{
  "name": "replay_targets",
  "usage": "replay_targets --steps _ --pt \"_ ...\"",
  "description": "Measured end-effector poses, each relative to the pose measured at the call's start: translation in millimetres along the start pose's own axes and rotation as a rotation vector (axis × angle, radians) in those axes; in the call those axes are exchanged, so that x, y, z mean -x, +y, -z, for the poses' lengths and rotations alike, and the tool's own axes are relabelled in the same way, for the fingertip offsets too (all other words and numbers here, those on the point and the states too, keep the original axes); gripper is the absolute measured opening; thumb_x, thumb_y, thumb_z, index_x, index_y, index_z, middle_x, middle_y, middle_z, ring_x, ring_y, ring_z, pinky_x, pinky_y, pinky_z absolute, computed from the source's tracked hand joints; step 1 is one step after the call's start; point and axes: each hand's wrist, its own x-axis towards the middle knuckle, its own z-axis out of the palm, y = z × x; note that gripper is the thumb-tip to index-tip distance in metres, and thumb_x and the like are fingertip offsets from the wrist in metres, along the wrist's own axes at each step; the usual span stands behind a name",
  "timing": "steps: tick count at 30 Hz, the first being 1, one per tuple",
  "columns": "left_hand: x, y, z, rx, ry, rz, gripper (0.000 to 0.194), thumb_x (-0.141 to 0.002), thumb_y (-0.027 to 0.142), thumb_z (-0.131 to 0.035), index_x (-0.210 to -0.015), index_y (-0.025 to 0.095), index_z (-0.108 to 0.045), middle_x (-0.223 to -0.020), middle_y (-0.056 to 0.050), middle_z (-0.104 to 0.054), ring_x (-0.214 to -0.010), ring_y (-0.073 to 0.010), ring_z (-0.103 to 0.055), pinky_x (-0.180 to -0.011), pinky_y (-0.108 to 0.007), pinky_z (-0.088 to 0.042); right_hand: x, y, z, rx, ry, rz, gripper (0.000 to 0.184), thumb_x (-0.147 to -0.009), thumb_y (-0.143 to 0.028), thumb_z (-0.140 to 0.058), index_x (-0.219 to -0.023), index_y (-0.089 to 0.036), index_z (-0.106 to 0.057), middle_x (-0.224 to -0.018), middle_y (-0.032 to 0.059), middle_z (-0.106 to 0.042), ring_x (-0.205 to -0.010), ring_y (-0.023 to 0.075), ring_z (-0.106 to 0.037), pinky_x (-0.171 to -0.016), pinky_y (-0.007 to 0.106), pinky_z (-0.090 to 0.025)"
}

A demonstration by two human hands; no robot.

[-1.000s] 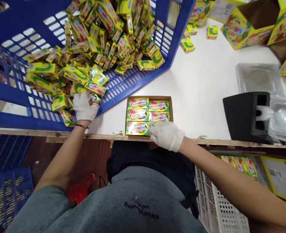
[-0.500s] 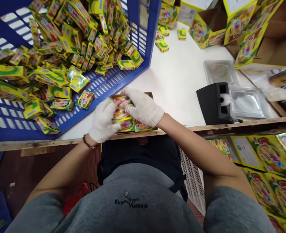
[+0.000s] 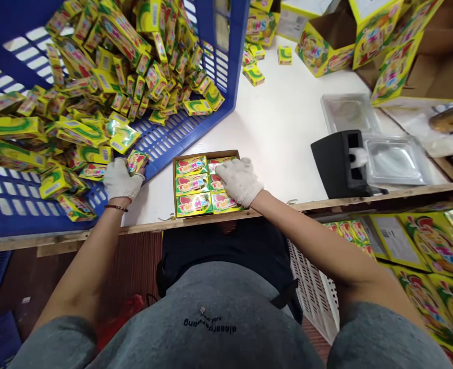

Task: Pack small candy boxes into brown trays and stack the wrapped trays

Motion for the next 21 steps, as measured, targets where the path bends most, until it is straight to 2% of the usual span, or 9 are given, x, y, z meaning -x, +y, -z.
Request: replay_targets --steps 3,5,7,10,12,14,16,19,21 --pt "10 3 1.9 0.046 -0.009 -0.049 0.063 -0.073 0.069 -0.079 -0.103 0.018 -0.057 -0.101 -0.007 -0.06 -0.112 -0.0363 -0.06 -0.095 -0.056 -0.044 5 3 1 0.029 0.023 0.016 0.031 -0.105 -0.03 -0.049 -0.115 -0.021 -0.076 -0.131 0.0176 -0.07 -0.113 0.033 -0.059 -0.082 0.04 -0.034" --pt "20 16 5.9 0.094 0.011 -0.112 0.071 -0.075 0.069 -0.08 -0.118 0.018 -0.058 -0.114 -0.01 -0.062 -0.116 -0.0369 -0.059 -0.1 -0.06 -0.046 7 6 4 0.043 -0.01 0.047 0.03 -0.104 -0.027 -0.049 -0.116 -0.02 -0.075 -0.122 0.0175 -0.073 -0.106 0.0316 -0.061 -0.079 0.039 -0.035" --pt "29 38 11.4 0.156 0.012 -0.232 0.079 -0.081 0.072 -0.075 -0.134 0.017 -0.055 -0.125 -0.013 -0.061 -0.121 -0.0362 -0.057 -0.106 -0.062 -0.046 5 7 6 0.035 -0.085 0.108 0.029 -0.102 -0.021 -0.049 -0.115 -0.018 -0.075 -0.111 0.0164 -0.076 -0.099 0.0298 -0.064 -0.077 0.038 -0.037" --pt "43 79 18.4 0.205 -0.031 -0.432 0.074 -0.092 0.073 -0.064 -0.143 0.02 -0.055 -0.128 -0.013 -0.062 -0.123 -0.0339 -0.056 -0.11 -0.06 -0.047 1 6 6 -0.11 -0.164 0.149 0.025 -0.101 -0.019 -0.051 -0.111 -0.017 -0.074 -0.105 0.015 -0.077 -0.094 0.0284 -0.068 -0.079 0.038 -0.043" --pt "52 106 20.2 0.21 -0.053 -0.526 0.067 -0.096 0.068 -0.062 -0.143 0.021 -0.058 -0.131 -0.013 -0.063 -0.125 -0.0331 -0.057 -0.11 -0.057 -0.049 -2 4 7 -0.374 -0.087 0.115 0.027 -0.103 -0.025 -0.051 -0.12 -0.017 -0.07 -0.106 0.0131 -0.076 -0.094 0.0268 -0.069 -0.082 0.037 -0.049" --pt "59 129 19.8 0.226 -0.072 -0.619 0.06 -0.097 0.058 -0.064 -0.145 0.022 -0.057 -0.134 -0.014 -0.063 -0.127 -0.0331 -0.06 -0.11 -0.055 -0.051 -3 2 10 -0.707 0.066 0.062 0.036 -0.106 -0.036 -0.049 -0.135 -0.018 -0.061 -0.111 0.0106 -0.075 -0.095 0.0239 -0.07 -0.083 0.036 -0.054" --pt "63 148 18.5 0.273 -0.113 -0.697 0.056 -0.096 0.047 -0.066 -0.146 0.023 -0.056 -0.135 -0.015 -0.064 -0.128 -0.0333 -0.061 -0.11 -0.054 -0.052 -4 2 17 -0.949 0.158 0.021 0.043 -0.106 -0.044 -0.05 -0.142 -0.02 -0.055 -0.113 0.0083 -0.074 -0.093 0.0215 -0.07 -0.081 0.035 -0.058" --pt "60 168 16.3 0.415 -0.258 -0.693 0.056 -0.093 0.042 -0.07 -0.144 0.021 -0.059 -0.129 -0.013 -0.068 -0.123 -0.0324 -0.065 -0.108 -0.053 -0.054 -7 5 33 -0.993 0.176 0.029 0.039 -0.099 -0.04 -0.061 -0.134 -0.022 -0.062 -0.113 0.007 -0.074 -0.099 0.0229 -0.069 -0.085 0.038 -0.061" --pt "55 178 13.1 0.561 -0.366 -0.57 0.049 -0.093 0.043 -0.07 -0.136 0.02 -0.062 -0.119 -0.011 -0.072 -0.112 -0.0292 -0.07 -0.102 -0.049 -0.058 -11 8 41 -0.94 0.221 0.03 0.042 -0.094 -0.034 -0.066 -0.133 -0.022 -0.065 -0.114 0.0073 -0.074 -0.105 0.0249 -0.069 -0.093 0.041 -0.06"
